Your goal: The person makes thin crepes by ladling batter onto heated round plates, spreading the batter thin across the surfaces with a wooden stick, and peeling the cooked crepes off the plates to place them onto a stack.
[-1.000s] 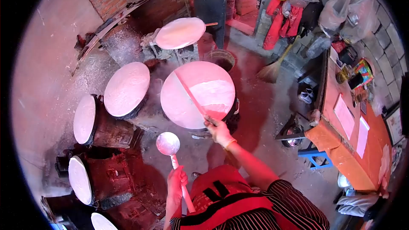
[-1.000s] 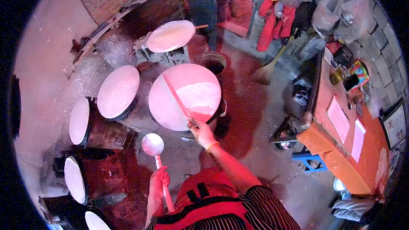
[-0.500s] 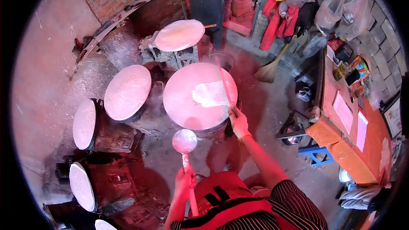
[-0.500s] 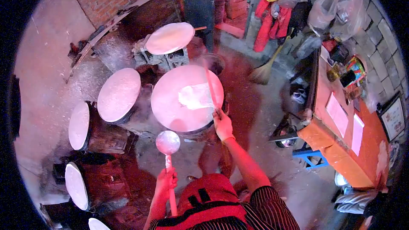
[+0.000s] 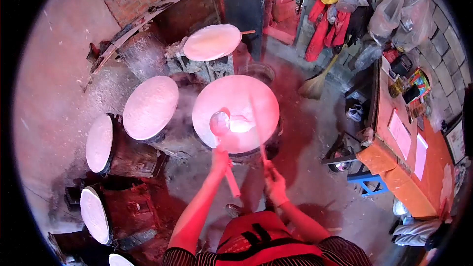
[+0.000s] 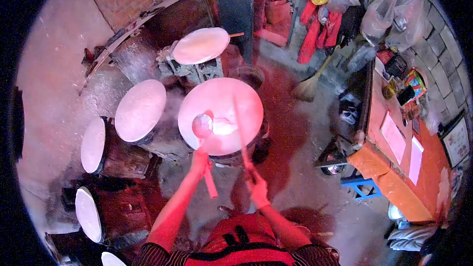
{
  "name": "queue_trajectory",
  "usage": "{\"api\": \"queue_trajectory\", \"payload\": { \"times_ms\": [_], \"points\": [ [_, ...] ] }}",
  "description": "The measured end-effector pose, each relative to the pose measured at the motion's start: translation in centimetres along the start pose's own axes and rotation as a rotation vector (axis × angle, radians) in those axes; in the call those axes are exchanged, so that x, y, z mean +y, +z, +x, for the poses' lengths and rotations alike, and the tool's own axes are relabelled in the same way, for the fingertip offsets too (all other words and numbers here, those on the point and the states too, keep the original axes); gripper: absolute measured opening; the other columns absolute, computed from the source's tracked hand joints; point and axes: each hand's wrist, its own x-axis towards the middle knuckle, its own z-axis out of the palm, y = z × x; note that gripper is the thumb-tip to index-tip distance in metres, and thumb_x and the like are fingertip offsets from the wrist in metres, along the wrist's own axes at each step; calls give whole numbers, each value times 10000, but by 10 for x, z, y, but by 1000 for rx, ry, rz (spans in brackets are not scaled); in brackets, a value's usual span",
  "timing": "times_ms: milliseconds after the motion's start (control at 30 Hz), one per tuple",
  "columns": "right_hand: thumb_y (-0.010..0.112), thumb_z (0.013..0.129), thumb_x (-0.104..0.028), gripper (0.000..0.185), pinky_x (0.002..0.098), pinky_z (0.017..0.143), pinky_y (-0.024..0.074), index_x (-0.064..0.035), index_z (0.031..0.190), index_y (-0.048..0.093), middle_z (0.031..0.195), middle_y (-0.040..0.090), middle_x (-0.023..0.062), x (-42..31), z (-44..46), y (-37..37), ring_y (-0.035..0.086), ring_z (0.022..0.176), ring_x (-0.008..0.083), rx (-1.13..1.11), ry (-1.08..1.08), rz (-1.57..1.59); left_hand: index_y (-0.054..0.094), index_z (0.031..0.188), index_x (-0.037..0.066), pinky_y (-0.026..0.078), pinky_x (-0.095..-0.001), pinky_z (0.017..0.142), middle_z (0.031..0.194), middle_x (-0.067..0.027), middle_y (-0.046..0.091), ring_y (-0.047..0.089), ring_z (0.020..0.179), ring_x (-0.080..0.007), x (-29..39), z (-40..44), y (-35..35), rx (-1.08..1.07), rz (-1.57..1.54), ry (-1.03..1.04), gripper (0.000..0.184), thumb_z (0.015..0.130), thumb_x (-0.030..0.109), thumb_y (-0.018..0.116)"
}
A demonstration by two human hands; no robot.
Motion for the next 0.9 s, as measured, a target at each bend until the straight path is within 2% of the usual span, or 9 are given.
{"api": "queue_trajectory", "payload": {
  "times_ms": [100, 200, 300, 400, 567, 700, 800, 867, 900],
  "points": [
    [562, 934, -200, 430, 198, 801, 459, -75, 1340, 495, 1122, 605, 30, 19, -13, 47, 561, 922, 65, -147, 125, 411, 456, 947, -5, 431, -300, 400, 693, -47, 454, 475, 456, -171, -4, -9, 35, 80, -194, -50, 104, 855, 44, 447],
    [558, 935, -204, 407, 198, 513, 423, -115, 1329, 505, 811, 579, -17, -47, -21, 26, 505, 596, 53, -418, 524, 481, 487, 1027, 9, 374, -277, 358, 685, -51, 476, 462, 475, -158, 22, -33, 0, -196, -643, -81, 163, 891, 96, 507],
    [540, 946, -231, 363, 210, 367, 268, -141, 1297, 530, 596, 444, -53, -34, 25, 13, 338, 409, 47, -187, 41, 372, 487, 1074, 0, 313, -209, 347, 690, -24, 447, 400, 483, -89, 67, -59, -73, -686, -1171, -633, 215, 899, 112, 540],
    [571, 906, -229, 394, 273, 471, 382, -167, 1293, 535, 670, 538, 5, -55, 46, 10, 487, 527, 133, -6, -3, 1, 491, 965, 15, 275, -164, 365, 673, 12, 437, 363, 481, -50, 90, -110, -105, -516, -749, -314, 115, 892, 84, 547],
    [608, 841, -289, 470, 451, 686, 507, -328, 1300, 513, 896, 636, 209, -41, -50, 50, 639, 805, 387, -281, -141, -621, 459, 965, 7, 268, -164, 356, 660, 2, 411, 358, 476, -57, 42, -110, -186, -433, -845, -540, 96, 895, 46, 512],
    [601, 853, -287, 433, 436, 662, 507, -246, 1281, 550, 895, 671, 171, -40, -39, 38, 667, 772, 334, -103, -19, -694, 440, 900, 24, 296, -184, 363, 637, 0, 392, 374, 481, -76, -24, -150, -254, -325, -1158, -632, 51, 884, 15, 488],
    [544, 931, -238, 348, 328, 583, 457, -78, 1238, 579, 848, 675, 54, -66, -44, 47, 541, 665, 91, 80, 139, -372, 424, 737, 102, 349, -213, 453, 620, 34, 402, 405, 506, -95, -71, -193, -275, -38, -982, -396, 159, 884, 96, 486],
    [565, 917, -201, 411, 327, 790, 504, -91, 1311, 519, 1050, 676, 152, -21, -70, 58, 651, 940, 173, -114, -181, -461, 405, 700, 108, 335, -226, 451, 608, 22, 391, 413, 503, -104, -121, -196, -301, -104, -1109, -305, 189, 868, 87, 490],
    [599, 890, -197, 466, 334, 831, 499, -73, 1327, 493, 1077, 654, 200, -28, -81, 60, 651, 991, 230, -380, -79, -766, 391, 694, 91, 326, -225, 446, 603, 11, 384, 408, 492, -112, -135, -190, -310, 112, -1229, -456, 191, 863, 76, 479]
  ]
}}
